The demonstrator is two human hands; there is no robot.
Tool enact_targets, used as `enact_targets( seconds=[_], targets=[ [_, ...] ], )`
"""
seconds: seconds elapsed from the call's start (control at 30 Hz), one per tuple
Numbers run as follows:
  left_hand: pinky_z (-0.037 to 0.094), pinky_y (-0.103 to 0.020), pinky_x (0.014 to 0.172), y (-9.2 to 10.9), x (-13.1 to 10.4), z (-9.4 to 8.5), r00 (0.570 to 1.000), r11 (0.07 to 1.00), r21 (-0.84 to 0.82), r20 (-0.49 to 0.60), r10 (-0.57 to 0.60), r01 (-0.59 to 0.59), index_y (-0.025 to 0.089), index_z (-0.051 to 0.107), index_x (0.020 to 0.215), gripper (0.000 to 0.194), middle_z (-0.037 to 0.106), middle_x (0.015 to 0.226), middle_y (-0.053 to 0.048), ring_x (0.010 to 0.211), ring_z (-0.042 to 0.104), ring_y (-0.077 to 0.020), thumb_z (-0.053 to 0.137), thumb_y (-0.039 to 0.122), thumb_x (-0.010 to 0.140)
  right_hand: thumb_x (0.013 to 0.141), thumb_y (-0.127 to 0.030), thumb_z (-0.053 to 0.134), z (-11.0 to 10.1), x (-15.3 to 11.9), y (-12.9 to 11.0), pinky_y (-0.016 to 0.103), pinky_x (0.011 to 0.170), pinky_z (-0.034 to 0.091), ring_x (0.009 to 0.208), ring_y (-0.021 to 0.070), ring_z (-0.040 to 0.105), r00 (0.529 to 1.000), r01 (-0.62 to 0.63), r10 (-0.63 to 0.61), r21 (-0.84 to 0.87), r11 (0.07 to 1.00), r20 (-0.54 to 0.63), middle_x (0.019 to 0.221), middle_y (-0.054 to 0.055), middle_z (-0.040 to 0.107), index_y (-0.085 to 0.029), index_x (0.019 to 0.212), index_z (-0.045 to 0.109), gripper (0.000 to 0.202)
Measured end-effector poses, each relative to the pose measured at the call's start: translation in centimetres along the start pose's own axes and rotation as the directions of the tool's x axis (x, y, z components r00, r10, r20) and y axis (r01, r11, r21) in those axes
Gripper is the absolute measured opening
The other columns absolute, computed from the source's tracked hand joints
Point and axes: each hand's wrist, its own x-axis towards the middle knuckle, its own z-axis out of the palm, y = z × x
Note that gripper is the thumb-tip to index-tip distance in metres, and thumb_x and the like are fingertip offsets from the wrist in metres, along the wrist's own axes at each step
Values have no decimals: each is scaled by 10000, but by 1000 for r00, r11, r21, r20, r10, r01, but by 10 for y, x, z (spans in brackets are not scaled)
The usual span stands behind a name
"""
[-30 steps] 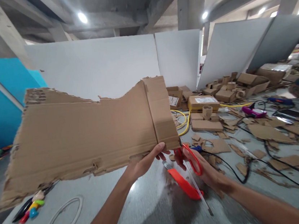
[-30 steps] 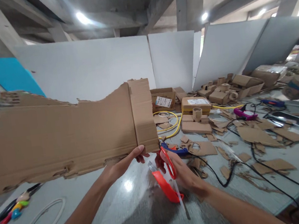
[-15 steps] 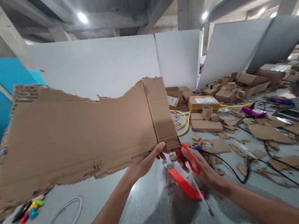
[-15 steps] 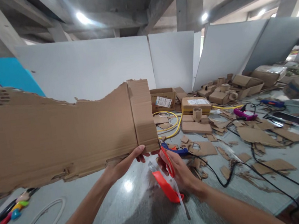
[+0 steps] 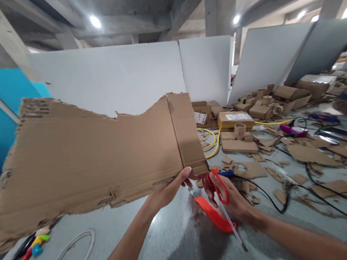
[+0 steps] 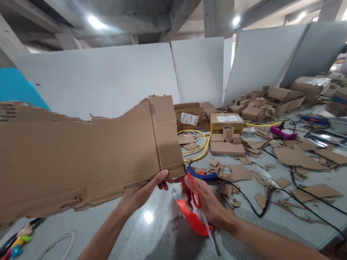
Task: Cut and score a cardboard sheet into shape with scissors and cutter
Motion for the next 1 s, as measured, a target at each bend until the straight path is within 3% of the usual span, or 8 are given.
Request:
enact_targets(
  seconds=[0.1, 0.27, 0.67, 1.0],
  targets=[
    [575, -267, 706, -1, 0, -1, 999, 999, -9, 30, 36, -35, 193, 754, 775, 422, 747, 731, -44, 678, 687, -164, 531, 496, 966, 996, -696, 364, 3, 2, 1, 297, 624, 439, 633, 152, 522, 999, 51, -51, -23, 998, -18, 730, 20, 596, -203, 765, 591, 590],
    [581, -275, 691, -3, 1, 0, 998, 999, -3, 40, 38, -38, 192, 758, 790, 430, 751, 747, -52, 672, 687, -168, 524, 507, 966, 961, -751, 370, 6, 4, -8, 312, 624, 440, 608, 167, 538, 999, 45, -46, -46, 998, -22, 667, 28, 601, -194, 745, 624, 649],
    [581, -275, 725, 3, -1, 0, 1000, 1000, -11, 20, -7, 7, 210, 775, 775, 426, 764, 737, -41, 703, 701, -175, 536, 506, 965, 857, -763, 574, 7, 1, -12, 245, 399, 337, 397, 98, 423, 992, -35, 35, 7, 999, -118, 533, -17, 535, -200, 655, 563, 598],
    [581, -284, 699, 4, -1, 0, 997, 999, -21, 74, 37, -35, 202, 764, 785, 446, 764, 773, -49, 680, 686, -172, 542, 553, 947, 926, -681, 549, 2, 0, -9, 288, 584, 407, 607, 144, 481, 996, 0, 2, 22, 1000, -90, 696, 13, 576, -194, 731, 589, 526]
  ],
)
